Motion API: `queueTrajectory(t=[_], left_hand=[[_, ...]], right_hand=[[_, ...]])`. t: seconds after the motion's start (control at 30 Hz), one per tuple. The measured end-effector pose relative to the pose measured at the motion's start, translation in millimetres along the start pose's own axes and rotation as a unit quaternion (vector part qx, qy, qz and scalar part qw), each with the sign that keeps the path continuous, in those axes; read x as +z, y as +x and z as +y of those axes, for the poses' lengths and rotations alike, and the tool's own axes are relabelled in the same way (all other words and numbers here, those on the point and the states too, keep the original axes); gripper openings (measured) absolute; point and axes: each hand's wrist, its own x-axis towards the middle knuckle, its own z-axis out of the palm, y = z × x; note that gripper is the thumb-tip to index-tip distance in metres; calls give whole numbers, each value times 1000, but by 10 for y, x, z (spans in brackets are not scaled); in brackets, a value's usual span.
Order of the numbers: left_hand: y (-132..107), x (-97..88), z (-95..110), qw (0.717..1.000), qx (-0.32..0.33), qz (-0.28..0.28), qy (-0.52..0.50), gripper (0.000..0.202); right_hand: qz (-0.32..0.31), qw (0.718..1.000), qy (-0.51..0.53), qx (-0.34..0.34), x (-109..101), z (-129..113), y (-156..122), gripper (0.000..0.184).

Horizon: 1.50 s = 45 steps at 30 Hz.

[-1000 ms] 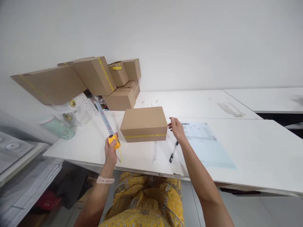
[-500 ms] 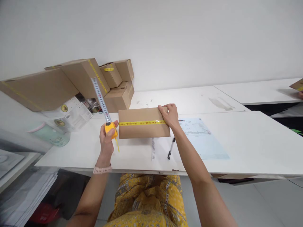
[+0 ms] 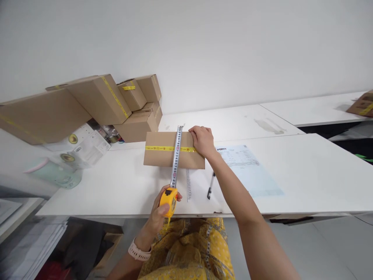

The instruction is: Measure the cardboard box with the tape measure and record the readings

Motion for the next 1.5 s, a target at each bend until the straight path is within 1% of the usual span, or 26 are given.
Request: queueTrajectory(t=[0.1, 0.23, 0.3, 0.43, 0.6, 0.77, 0.87, 0.97, 1.07, 1.27, 1.4, 1.5], left_hand=[[-54, -5, -37, 1000, -4, 10, -23, 54], [-105, 31, -10, 1000, -4, 6, -26, 54], [-117, 50, 9, 999, -5, 3, -36, 53], [-139, 68, 21, 998, -7, 4, -65, 53], [-175, 59, 12, 998, -18, -2, -54, 53], [-154, 66, 9, 998, -55, -2, 0, 57], [-113, 48, -11, 997, -79, -11, -2, 59], [-83, 11, -48, 995, -90, -26, -19, 60], [-74, -27, -95, 995, -89, -37, -34, 59], [-72, -75, -160, 995, -82, -51, -34, 60], [-64, -64, -169, 995, -81, -45, -38, 61], [-104, -57, -151, 995, -76, -36, -51, 62]], right_hand=[[-9, 998, -54, -29, 32, -26, -4, 40], [-26, 989, -127, -68, 59, -47, 0, 61], [-39, 985, -147, -78, 60, -55, 8, 66], [-56, 981, -163, -86, 69, -68, 32, 62], [-42, 985, -144, -80, 110, -70, 51, 55], [-46, 987, -143, -52, 119, -87, 33, 56], [-43, 987, -143, -58, 119, -86, 16, 55], [-33, 988, -139, -66, 136, -62, 8, 53], [-22, 989, -131, -72, 159, -33, 8, 53], [-25, 988, -136, -68, 158, -38, 9, 50], [-20, 990, -123, -63, 153, -50, 5, 49], [-14, 992, -118, -52, 150, -81, 12, 48]])
